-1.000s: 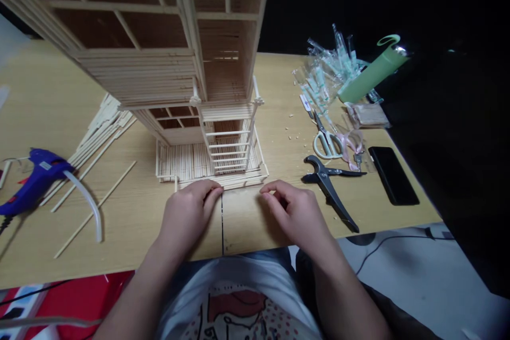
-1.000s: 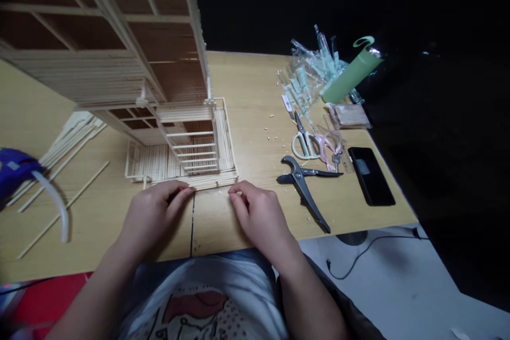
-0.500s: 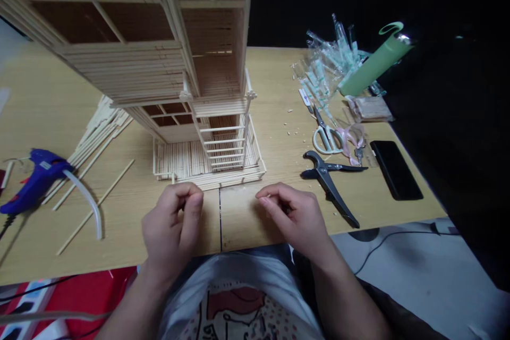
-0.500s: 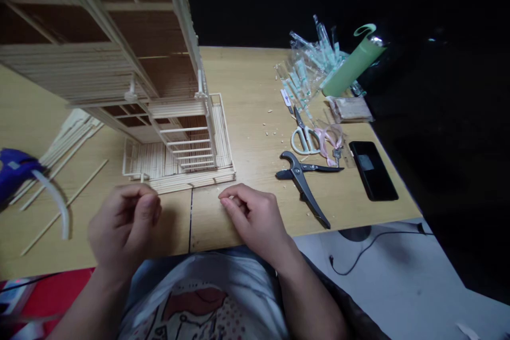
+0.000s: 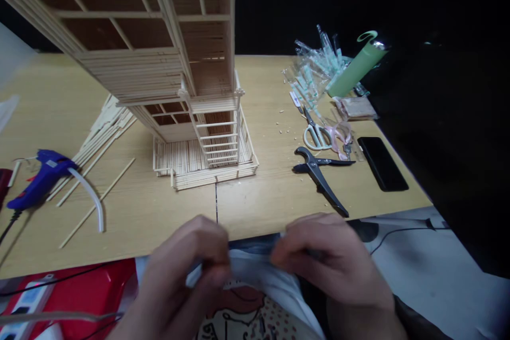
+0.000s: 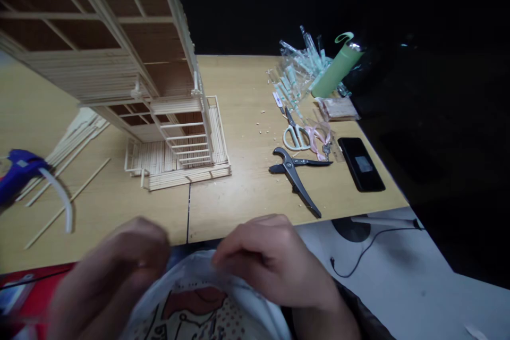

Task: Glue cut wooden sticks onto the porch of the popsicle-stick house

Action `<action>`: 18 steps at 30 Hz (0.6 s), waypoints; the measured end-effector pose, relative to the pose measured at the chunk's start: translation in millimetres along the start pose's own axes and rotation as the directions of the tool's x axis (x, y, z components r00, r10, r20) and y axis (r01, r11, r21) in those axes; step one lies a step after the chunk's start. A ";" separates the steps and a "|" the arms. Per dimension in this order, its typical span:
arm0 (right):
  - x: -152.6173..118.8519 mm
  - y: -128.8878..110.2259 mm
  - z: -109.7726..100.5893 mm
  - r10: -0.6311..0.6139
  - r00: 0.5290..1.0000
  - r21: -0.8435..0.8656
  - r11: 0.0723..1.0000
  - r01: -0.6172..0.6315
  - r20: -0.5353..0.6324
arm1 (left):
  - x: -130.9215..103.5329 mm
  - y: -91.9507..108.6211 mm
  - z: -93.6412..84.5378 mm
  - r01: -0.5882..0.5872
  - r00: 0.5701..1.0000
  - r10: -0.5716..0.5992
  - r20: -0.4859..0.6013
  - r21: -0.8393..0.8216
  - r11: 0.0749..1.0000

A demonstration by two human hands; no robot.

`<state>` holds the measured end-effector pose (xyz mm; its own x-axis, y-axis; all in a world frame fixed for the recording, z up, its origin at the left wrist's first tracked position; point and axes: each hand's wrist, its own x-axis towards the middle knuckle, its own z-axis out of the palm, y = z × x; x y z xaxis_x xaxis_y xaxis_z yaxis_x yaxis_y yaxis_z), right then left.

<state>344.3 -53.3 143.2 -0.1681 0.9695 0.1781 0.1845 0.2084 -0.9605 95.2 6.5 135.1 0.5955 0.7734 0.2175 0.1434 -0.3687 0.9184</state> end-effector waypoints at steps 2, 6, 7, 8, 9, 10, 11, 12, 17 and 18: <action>-2.6 -0.8 11.3 0.022 0.999 -0.199 0.980 -0.015 0.034 | 5.8 -5.3 17.6 0.072 0.990 -0.066 0.123 -0.048 0.996; -12.7 13.2 26.8 0.116 0.988 -0.250 0.964 -0.088 0.099 | 1.1 -24.9 49.5 0.269 0.919 -0.240 0.313 -0.054 0.962; -15.1 18.7 28.0 0.155 0.985 -0.219 0.966 -0.136 0.075 | -3.4 -31.0 54.3 0.301 0.902 -0.274 0.334 -0.032 0.953; -16.9 24.9 28.6 0.196 0.980 -0.183 0.965 -0.188 0.027 | -8.6 -37.6 57.4 0.325 0.890 -0.303 0.341 -0.005 0.946; -17.7 31.7 28.8 0.230 0.972 -0.151 0.961 -0.233 -0.039 | -14.3 -44.4 59.0 0.337 0.883 -0.325 0.337 0.024 0.941; -17.5 39.3 28.8 0.251 0.961 -0.139 0.954 -0.266 -0.115 | -20.4 -51.4 59.2 0.346 0.878 -0.344 0.333 0.054 0.937; -16.0 47.4 29.0 0.254 0.948 -0.156 0.946 -0.285 -0.193 | -26.7 -58.4 58.2 0.357 0.869 -0.364 0.334 0.084 0.930; -13.4 55.9 29.5 0.235 0.935 -0.200 0.935 -0.291 -0.264 | -33.1 -65.4 55.9 0.372 0.857 -0.388 0.339 0.114 0.921; 11.5 90.6 36.0 0.061 0.936 -0.560 0.787 -0.258 -0.347 | -68.8 -102.2 28.0 0.463 0.757 -0.554 0.347 0.313 0.829; 17.8 93.8 37.6 0.072 0.941 -0.625 0.731 -0.275 -0.330 | -77.5 -110.8 18.6 0.469 0.732 -0.583 0.353 0.361 0.806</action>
<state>322.2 -21.4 48.2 0.1743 0.9700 0.1695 0.7864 -0.0335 -0.6168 47.9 -22.2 10.4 0.6309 0.5992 -0.4928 0.6798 -0.1209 0.7234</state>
